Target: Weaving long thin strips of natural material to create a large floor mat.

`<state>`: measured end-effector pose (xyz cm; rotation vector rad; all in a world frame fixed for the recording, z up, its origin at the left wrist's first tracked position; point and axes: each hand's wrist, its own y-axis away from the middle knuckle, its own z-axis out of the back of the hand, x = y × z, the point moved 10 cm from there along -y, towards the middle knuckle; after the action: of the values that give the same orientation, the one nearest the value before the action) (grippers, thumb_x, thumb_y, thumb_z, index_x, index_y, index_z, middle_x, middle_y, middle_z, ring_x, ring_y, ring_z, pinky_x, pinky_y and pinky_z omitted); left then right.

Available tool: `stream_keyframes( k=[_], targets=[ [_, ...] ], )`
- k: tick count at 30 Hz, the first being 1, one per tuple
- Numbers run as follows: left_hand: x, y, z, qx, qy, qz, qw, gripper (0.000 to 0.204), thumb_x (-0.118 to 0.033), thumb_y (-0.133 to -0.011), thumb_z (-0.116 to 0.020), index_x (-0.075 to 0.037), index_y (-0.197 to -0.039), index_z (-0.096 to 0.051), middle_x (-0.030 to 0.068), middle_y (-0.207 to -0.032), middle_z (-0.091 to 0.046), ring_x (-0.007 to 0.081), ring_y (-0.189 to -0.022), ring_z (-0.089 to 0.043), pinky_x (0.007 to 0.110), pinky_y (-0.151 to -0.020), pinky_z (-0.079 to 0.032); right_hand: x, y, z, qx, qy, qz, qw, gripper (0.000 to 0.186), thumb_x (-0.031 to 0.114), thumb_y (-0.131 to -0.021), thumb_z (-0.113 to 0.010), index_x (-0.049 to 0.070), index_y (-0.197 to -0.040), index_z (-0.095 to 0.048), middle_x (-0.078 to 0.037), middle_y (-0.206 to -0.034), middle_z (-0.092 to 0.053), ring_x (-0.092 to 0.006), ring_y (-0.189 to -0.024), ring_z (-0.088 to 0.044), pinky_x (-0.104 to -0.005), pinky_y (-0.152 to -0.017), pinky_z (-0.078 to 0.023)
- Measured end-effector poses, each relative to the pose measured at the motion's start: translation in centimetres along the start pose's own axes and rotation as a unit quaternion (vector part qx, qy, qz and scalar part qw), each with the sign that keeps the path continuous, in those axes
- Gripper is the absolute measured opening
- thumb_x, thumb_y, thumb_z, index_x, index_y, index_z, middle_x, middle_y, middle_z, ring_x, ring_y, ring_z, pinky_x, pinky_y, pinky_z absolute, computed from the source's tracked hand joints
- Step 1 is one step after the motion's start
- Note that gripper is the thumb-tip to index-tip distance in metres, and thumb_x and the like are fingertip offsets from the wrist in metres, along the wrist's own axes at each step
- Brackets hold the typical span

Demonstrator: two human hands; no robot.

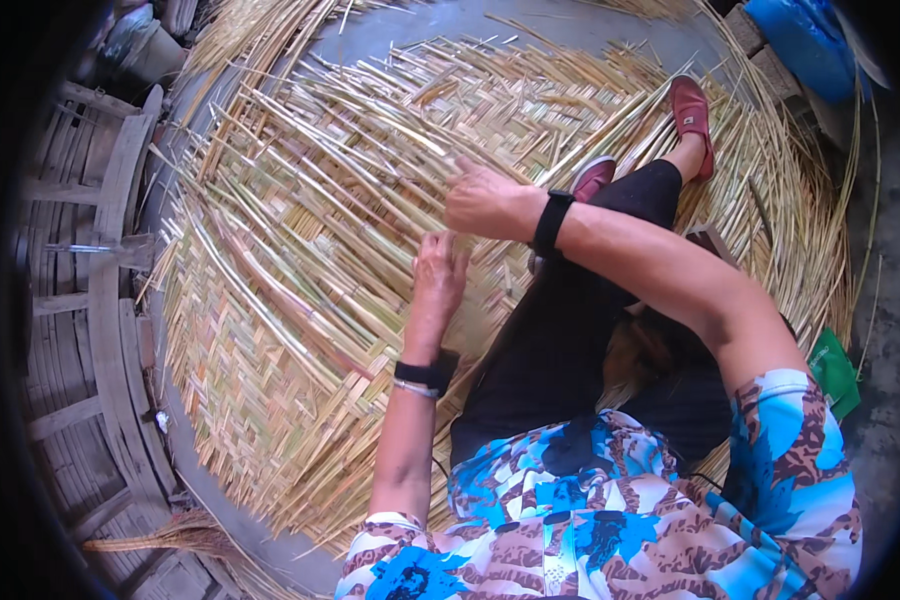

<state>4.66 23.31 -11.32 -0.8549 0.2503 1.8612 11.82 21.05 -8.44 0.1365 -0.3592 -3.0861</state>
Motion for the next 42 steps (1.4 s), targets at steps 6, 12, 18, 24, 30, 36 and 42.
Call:
stream_keyframes(
  k=[6,12,18,24,30,36,42],
  targets=[
    [3.1,-1.8,-0.5,0.007,0.112,0.227,0.968,0.024,-0.016,-0.089,-0.057,-0.001,-0.071,-0.055,0.0154,-0.062,-0.056,0.0255,-0.054,-0.049,0.041,-0.056,-0.040,-3.8,3.9,11.3,-0.398,-0.080,-0.039,0.913,0.012,0.006,-0.079,-0.059,0.010,-0.087,-0.067,-0.008,-0.087,-0.067,-0.0218,-0.090,-0.063,-0.0407,-0.084,-0.046],
    [3.0,2.3,0.1,-0.129,0.277,0.264,0.915,0.031,-0.015,-0.091,-0.061,0.000,-0.067,-0.049,-0.0028,-0.059,-0.039,0.0066,-0.058,-0.033,0.028,-0.050,-0.029,-9.3,-1.3,-1.0,-0.103,-0.398,-0.147,0.900,0.016,0.004,-0.074,-0.055,0.001,-0.083,-0.067,-0.017,-0.076,-0.067,-0.0332,-0.074,-0.066,-0.0408,-0.067,-0.051],
    [2.6,4.7,1.9,-0.155,0.252,0.236,0.926,0.030,-0.014,-0.093,-0.061,-0.001,-0.068,-0.050,-0.0019,-0.061,-0.043,0.0065,-0.060,-0.036,0.026,-0.053,-0.032,-5.2,-5.3,-7.1,-0.032,-0.438,-0.182,0.880,0.025,0.015,-0.071,-0.063,-0.002,-0.088,-0.067,-0.022,-0.078,-0.066,-0.0364,-0.076,-0.064,-0.0407,-0.065,-0.050],
    [3.4,3.2,0.9,-0.167,0.300,0.262,0.902,0.023,-0.011,-0.092,-0.062,-0.001,-0.073,-0.052,-0.0028,-0.066,-0.050,0.0048,-0.060,-0.040,0.024,-0.054,-0.033,-6.0,-5.2,-7.0,0.004,-0.516,-0.189,0.835,0.027,0.019,-0.072,-0.064,-0.005,-0.086,-0.063,-0.016,-0.076,-0.063,-0.0287,-0.075,-0.061,-0.0376,-0.069,-0.047],
    [5.1,-1.0,-1.1,-0.099,0.232,0.188,0.949,0.020,-0.004,-0.087,-0.063,-0.002,-0.106,-0.058,0.0021,-0.083,-0.058,0.0090,-0.077,-0.054,0.027,-0.070,-0.047,-4.5,-3.1,-2.5,0.016,-0.621,-0.037,0.783,0.031,0.027,-0.084,-0.066,-0.003,-0.089,-0.063,-0.005,-0.073,-0.056,-0.0169,-0.074,-0.055,-0.0311,-0.070,-0.045],
    [4.5,0.3,-5.8,0.177,0.265,0.220,0.922,0.044,-0.012,-0.091,-0.047,-0.001,-0.134,-0.050,0.0245,-0.132,-0.053,0.0342,-0.127,-0.048,0.042,-0.108,-0.036,-5.6,-1.8,-4.5,-0.079,-0.701,-0.083,0.703,0.041,0.036,-0.090,-0.066,0.008,-0.120,-0.064,-0.003,-0.104,-0.065,-0.0137,-0.096,-0.057,-0.0286,-0.088,-0.046],
    [5.4,0.5,-8.9,0.153,0.397,0.165,0.890,0.034,-0.003,-0.087,-0.050,0.000,-0.120,-0.058,0.0096,-0.110,-0.064,0.0186,-0.100,-0.059,0.032,-0.089,-0.046,-11.9,3.8,-6.1,-0.299,-0.807,-0.359,0.361,0.048,0.036,-0.094,-0.059,0.015,-0.135,-0.047,-0.007,-0.104,-0.060,-0.0151,-0.081,-0.061,-0.0320,-0.069,-0.050]
  ],
)
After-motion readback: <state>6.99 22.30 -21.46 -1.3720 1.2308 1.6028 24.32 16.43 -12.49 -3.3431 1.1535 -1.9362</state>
